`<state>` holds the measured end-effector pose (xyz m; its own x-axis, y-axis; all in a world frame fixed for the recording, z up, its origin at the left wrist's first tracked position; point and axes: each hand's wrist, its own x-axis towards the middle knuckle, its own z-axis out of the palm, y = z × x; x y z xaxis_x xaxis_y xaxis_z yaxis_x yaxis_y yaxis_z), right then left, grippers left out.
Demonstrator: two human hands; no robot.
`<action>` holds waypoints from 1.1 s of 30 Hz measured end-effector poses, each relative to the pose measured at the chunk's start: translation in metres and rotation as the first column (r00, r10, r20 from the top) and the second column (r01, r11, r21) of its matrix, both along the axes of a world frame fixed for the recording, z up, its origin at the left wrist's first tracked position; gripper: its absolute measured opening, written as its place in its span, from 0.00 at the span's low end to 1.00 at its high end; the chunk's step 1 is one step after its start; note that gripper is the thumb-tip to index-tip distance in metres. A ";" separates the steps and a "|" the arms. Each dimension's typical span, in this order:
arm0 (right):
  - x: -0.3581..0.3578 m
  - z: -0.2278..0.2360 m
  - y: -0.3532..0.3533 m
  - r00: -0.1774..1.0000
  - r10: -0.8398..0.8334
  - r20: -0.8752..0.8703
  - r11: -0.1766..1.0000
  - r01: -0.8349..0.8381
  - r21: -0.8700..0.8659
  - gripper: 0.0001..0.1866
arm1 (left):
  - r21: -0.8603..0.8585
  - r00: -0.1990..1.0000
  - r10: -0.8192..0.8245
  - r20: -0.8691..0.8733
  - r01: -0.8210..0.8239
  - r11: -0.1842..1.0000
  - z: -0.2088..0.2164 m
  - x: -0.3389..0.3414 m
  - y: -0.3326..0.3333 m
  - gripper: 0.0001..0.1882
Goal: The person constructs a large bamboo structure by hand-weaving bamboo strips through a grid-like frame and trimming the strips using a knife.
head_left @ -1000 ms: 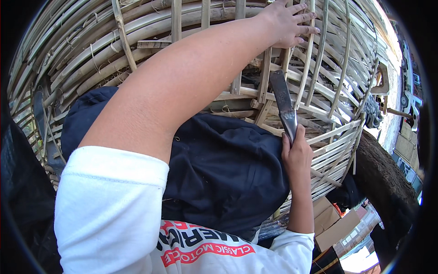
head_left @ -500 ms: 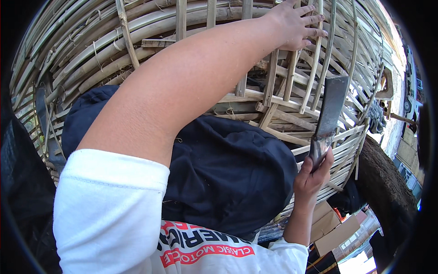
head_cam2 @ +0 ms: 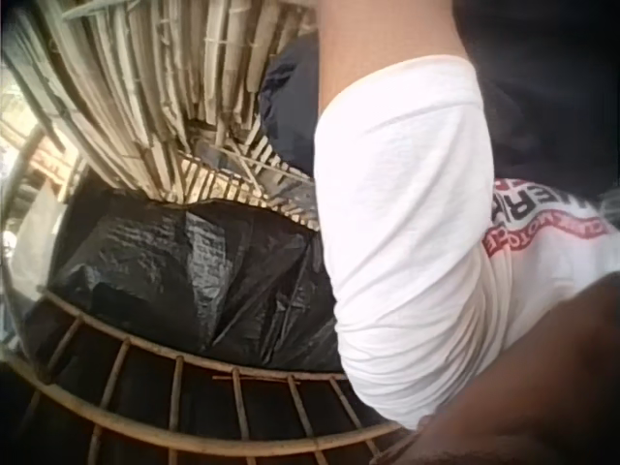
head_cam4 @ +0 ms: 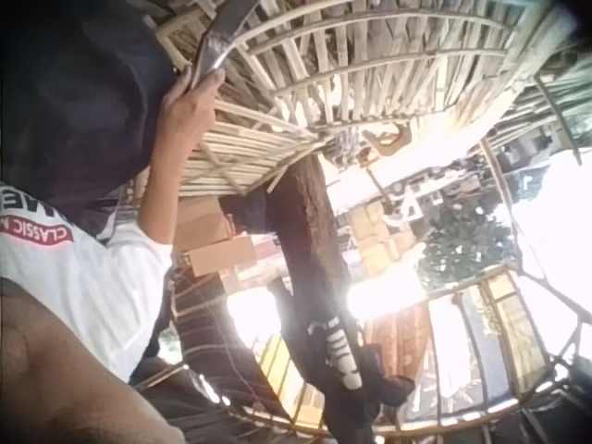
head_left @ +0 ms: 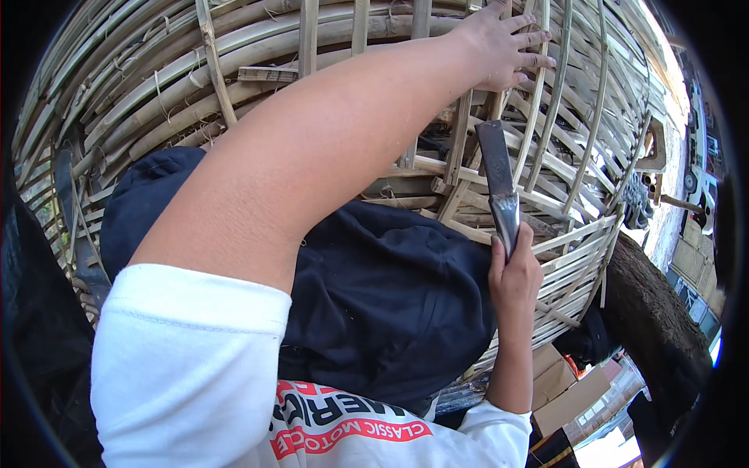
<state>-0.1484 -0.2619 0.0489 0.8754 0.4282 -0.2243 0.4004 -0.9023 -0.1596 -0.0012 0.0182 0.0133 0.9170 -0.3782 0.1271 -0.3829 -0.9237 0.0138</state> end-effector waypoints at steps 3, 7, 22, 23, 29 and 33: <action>-0.007 0.018 0.011 0.988 -0.051 0.145 0.943 0.000 0.332 0.22 | 0.075 0.998 0.021 0.052 -0.025 0.997 -0.001 0.000 -0.002 0.32; 0.017 -0.019 -0.003 0.995 -0.084 -0.061 0.994 0.080 -0.070 0.24 | 0.019 0.997 0.027 0.079 -0.029 0.999 -0.007 0.004 -0.002 0.32; -0.007 -0.005 -0.009 0.994 -0.043 0.098 0.959 0.013 0.282 0.23 | 0.054 0.997 0.031 0.072 -0.035 0.998 -0.015 0.010 -0.010 0.31; -0.011 -0.009 -0.015 0.983 -0.018 0.184 0.946 -0.043 0.322 0.23 | 0.051 0.998 0.026 0.048 -0.029 0.998 -0.016 0.011 -0.010 0.31; -0.002 0.007 -0.008 0.991 -0.119 0.061 0.941 0.093 0.324 0.20 | 0.058 0.993 0.018 0.115 -0.024 0.998 -0.012 0.002 -0.006 0.31; 0.010 -0.018 -0.005 0.996 -0.080 -0.036 0.991 0.076 -0.109 0.23 | 0.007 0.997 0.026 0.069 -0.026 1.000 -0.012 0.005 -0.002 0.31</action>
<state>-0.1385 -0.2673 0.0311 0.8946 0.3305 -0.3008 0.3233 -0.9433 -0.0748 0.0039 0.0159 0.0008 0.9158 -0.3554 0.1869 -0.3583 -0.9334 -0.0192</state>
